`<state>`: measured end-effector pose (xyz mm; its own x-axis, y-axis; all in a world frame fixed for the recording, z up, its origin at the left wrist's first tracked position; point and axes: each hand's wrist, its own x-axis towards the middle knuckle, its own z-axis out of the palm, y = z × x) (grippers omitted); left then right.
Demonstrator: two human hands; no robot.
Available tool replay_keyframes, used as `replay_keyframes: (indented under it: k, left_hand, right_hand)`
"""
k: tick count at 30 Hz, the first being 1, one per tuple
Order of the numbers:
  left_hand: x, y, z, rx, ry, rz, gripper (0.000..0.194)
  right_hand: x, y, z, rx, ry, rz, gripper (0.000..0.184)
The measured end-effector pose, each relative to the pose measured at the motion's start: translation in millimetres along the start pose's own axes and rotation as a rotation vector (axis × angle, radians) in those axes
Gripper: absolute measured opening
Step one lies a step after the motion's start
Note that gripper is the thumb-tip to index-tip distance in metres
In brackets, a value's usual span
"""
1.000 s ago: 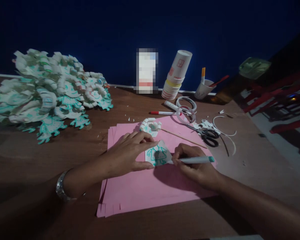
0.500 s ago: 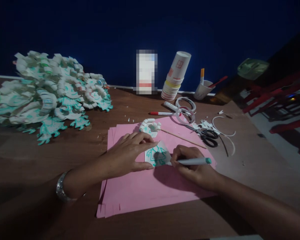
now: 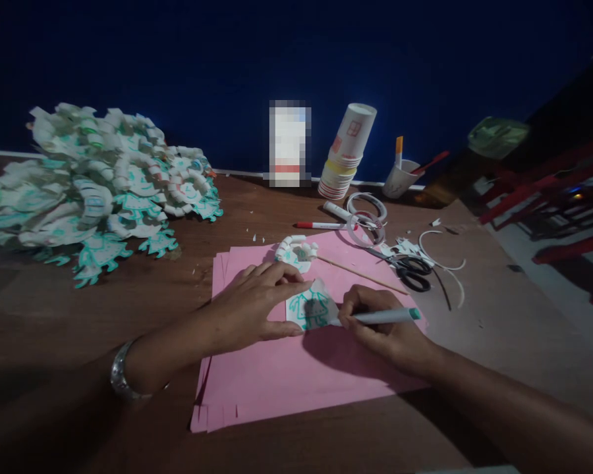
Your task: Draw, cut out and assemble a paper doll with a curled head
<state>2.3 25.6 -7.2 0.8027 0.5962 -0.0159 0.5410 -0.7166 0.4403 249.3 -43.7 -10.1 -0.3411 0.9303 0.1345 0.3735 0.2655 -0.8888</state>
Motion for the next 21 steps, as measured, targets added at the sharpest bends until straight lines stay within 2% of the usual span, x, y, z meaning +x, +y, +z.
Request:
replay_keyframes:
  k: [5,10,13,18,21]
  left_hand:
    - [0,0,0.8,-0.008,0.005,0.003,0.066]
    - [0,-3,2.4,-0.018,0.019,0.01,0.066]
    - [-1,-5,3.6,-0.013,0.026,0.014,0.065]
    - [-2,-6,4.5,-0.013,0.036,0.015,0.066]
    - [-2,-4,2.1,-0.049,0.054,0.021,0.069]
  right_hand:
    - [-3,1,-1,0.056,-0.015,-0.006,0.009]
    - [-3,1,-1,0.19,0.203,0.029,0.014]
    - [0,3,1,0.142,0.281,0.053,0.014]
    - [3,10,1,-0.162,0.184,-0.019,0.017]
    - [3,12,3,-0.237,0.124,-0.038,0.008]
